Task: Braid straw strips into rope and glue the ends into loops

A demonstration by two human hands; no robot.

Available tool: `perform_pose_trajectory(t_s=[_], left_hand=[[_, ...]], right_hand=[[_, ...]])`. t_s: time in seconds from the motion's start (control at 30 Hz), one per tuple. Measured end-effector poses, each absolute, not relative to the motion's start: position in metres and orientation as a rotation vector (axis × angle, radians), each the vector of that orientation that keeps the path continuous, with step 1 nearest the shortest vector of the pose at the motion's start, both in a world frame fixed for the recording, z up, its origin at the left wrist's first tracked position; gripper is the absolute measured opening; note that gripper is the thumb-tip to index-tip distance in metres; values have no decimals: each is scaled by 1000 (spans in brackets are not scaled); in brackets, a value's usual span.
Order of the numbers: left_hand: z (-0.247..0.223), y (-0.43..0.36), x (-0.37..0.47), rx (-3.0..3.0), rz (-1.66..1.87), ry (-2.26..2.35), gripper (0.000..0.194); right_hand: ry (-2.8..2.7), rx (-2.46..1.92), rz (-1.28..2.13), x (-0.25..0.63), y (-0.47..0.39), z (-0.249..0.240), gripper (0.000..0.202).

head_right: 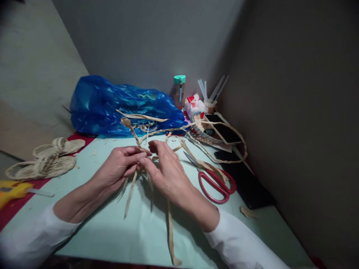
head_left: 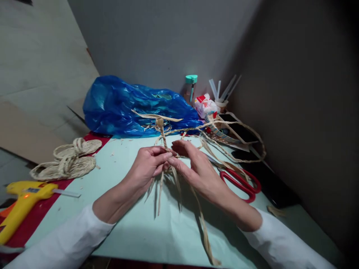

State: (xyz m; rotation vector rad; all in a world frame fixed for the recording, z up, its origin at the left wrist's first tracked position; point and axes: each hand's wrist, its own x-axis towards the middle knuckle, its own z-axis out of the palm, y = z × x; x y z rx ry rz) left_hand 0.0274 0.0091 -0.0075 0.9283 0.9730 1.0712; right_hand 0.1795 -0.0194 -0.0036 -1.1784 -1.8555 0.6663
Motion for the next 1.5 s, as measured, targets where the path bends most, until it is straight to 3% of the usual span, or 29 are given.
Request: perform_pose_trajectory(t_s=[0.07, 0.13, 0.6, 0.83, 1.13, 1.33, 1.5], left_hand=[[-7, 7, 30, 911, 1043, 959, 12], [-9, 6, 32, 899, 1037, 958, 13], [-12, 6, 26, 1334, 1113, 1121, 5], [-5, 5, 27, 1511, 1187, 1148, 15], [-9, 4, 23, 1720, 1094, 1104, 10], [-10, 1, 26, 1805, 966, 1298, 5], [-10, -4, 29, 1847, 1060, 1406, 8]], right_hand=[[-1850, -1117, 1032, 179, -15, -7, 27], [-1812, -1128, 1193, 176, -14, -13, 23], [-1589, -1096, 1278, 169, -19, -22, 23], [-1401, -1000, 1438, 171, -17, -26, 39], [-1720, -1177, 1003, 177, -17, -19, 34], [-1624, -1238, 954, 177, -16, -19, 38], [-1476, -1213, 939, 181, -15, -17, 34]])
